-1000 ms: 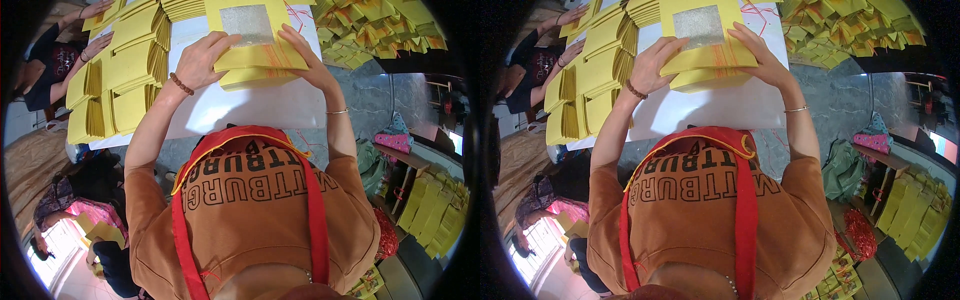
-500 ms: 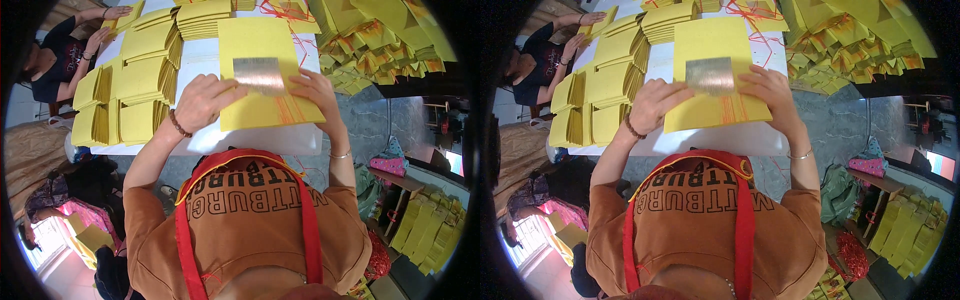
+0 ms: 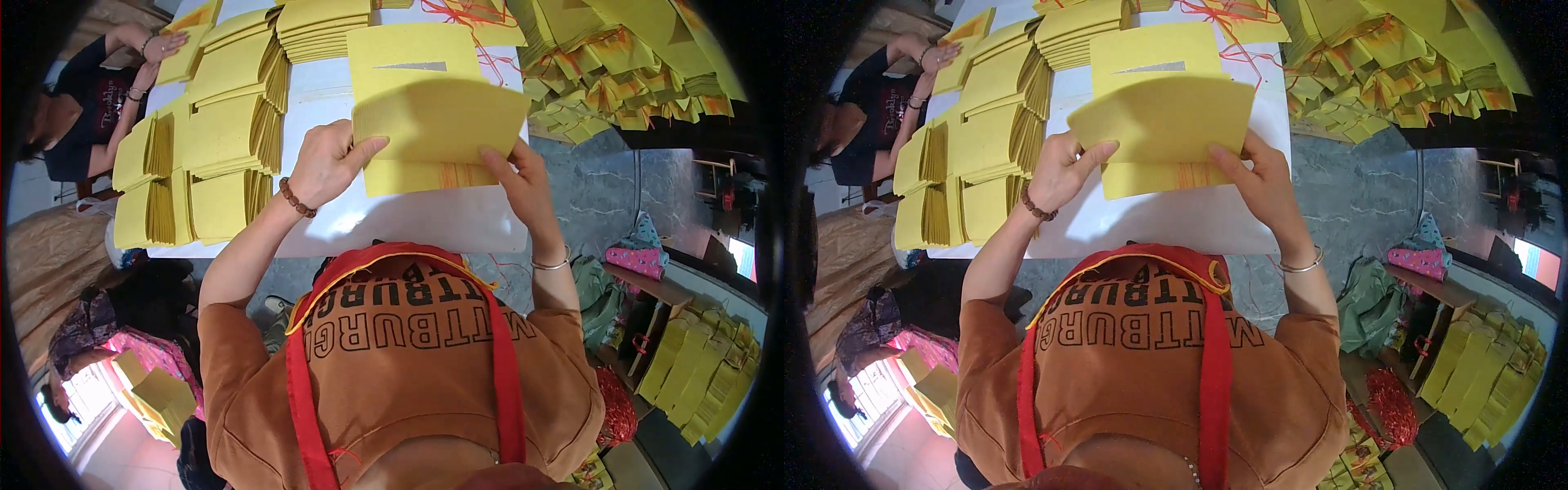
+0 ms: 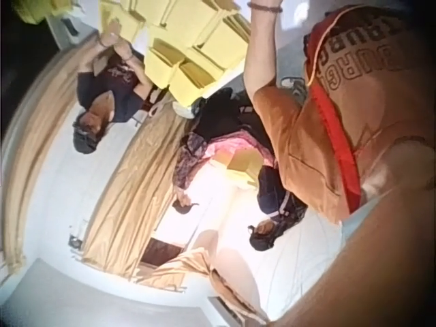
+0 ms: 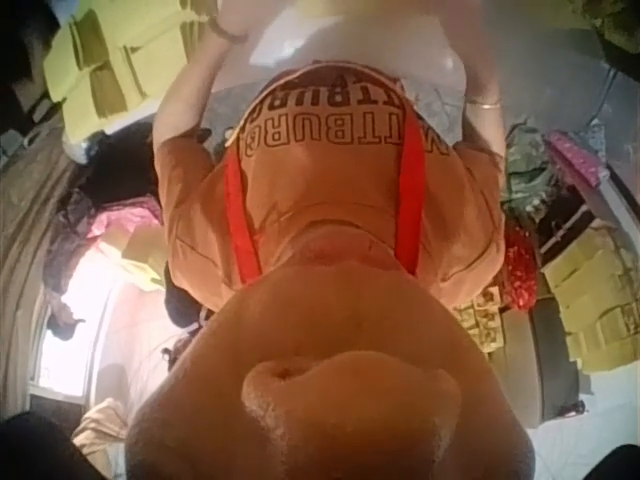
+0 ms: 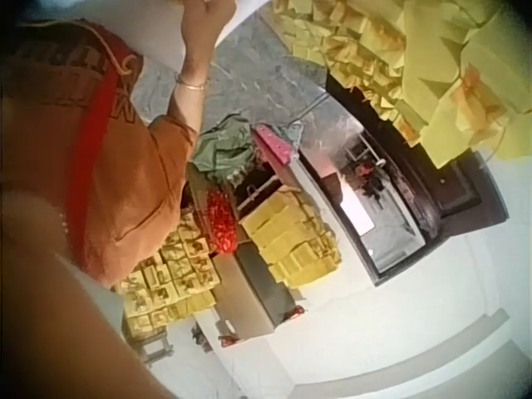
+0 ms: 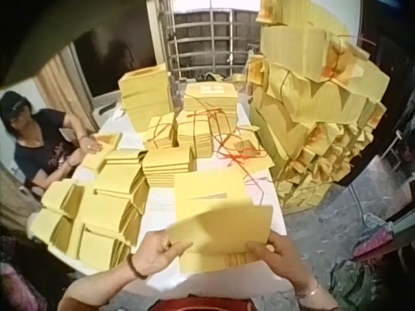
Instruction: Counting and stacking sheets of yellow ritual paper at a table.
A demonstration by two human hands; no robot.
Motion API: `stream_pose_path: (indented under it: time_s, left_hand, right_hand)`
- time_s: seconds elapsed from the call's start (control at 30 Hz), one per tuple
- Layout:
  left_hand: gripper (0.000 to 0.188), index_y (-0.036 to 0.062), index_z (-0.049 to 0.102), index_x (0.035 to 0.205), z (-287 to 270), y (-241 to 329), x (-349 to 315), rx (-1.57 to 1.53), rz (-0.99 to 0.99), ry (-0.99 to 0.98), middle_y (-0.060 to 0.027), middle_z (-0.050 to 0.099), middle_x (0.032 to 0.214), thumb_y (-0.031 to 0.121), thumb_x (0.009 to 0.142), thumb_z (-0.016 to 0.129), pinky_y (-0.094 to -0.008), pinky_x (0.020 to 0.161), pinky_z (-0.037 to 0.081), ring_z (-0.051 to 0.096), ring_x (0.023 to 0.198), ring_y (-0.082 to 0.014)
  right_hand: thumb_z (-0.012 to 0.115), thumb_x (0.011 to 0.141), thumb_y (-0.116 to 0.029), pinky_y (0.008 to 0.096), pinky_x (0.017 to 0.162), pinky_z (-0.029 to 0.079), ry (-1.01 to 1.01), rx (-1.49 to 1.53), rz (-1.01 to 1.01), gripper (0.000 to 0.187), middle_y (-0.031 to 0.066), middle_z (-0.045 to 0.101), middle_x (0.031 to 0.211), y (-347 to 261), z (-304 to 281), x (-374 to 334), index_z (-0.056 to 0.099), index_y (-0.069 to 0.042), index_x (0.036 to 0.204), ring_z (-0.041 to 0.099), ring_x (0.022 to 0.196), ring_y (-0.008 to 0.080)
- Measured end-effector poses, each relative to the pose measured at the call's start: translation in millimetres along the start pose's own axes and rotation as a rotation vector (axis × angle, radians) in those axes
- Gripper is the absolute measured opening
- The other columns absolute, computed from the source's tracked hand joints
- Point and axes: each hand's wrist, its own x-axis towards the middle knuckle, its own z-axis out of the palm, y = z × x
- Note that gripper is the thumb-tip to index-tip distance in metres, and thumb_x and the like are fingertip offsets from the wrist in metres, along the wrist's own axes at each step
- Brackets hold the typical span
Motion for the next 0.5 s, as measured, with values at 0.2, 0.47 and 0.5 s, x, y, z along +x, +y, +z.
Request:
stream_pose_path:
  time_s: [0.2, 0.47, 0.5]
  left_hand:
    - [0.024, -0.0017, 0.064, 0.088, 2.0, -12.7, 16.6, -0.325, -0.186, -0.04, -0.0071, 0.062, 0.066, 0.022, 0.083, 0.06, -0.0271, 0.053, 0.043, 0.053, 0.055, -0.0098]
    - [0.036, -0.0048, 0.049, 0.112, 0.6, -4.2, 24.2, -0.707, -0.26, -0.055, -0.0078, 0.064, 0.084, 0.009, 0.081, 0.061, -0.0218, 0.065, 0.046, 0.059, 0.074, -0.0081]
    - [0.039, -0.0046, 0.045, 0.115, -0.1, -3.4, 24.7, -0.729, -0.283, -0.058, -0.0082, 0.064, 0.083, 0.009, 0.082, 0.061, -0.0216, 0.066, 0.047, 0.06, 0.075, -0.0086]
  right_hand:
    - [0.059, 0.084, -0.01, 0.0193, 0.054, 0.038, 0.246, 0.192, 0.109, 0.026, 0.0003, 0.058, 0.076, -9.0, 14.6, 11.2, 0.057, -0.003, 0.109, 0.047, 0.061, 0.0033]
    - [0.057, 0.084, -0.007, 0.0184, 0.049, 0.034, 0.143, -0.079, 0.21, 0.024, -0.003, 0.055, 0.072, 3.5, 8.8, 19.6, 0.06, -0.005, 0.108, 0.039, 0.055, 0.0026]
    - [0.057, 0.084, -0.007, 0.0184, 0.049, 0.035, 0.171, -0.056, 0.198, 0.025, -0.0029, 0.056, 0.072, 5.3, 10.5, 20.0, 0.06, -0.005, 0.108, 0.039, 0.055, 0.0026]
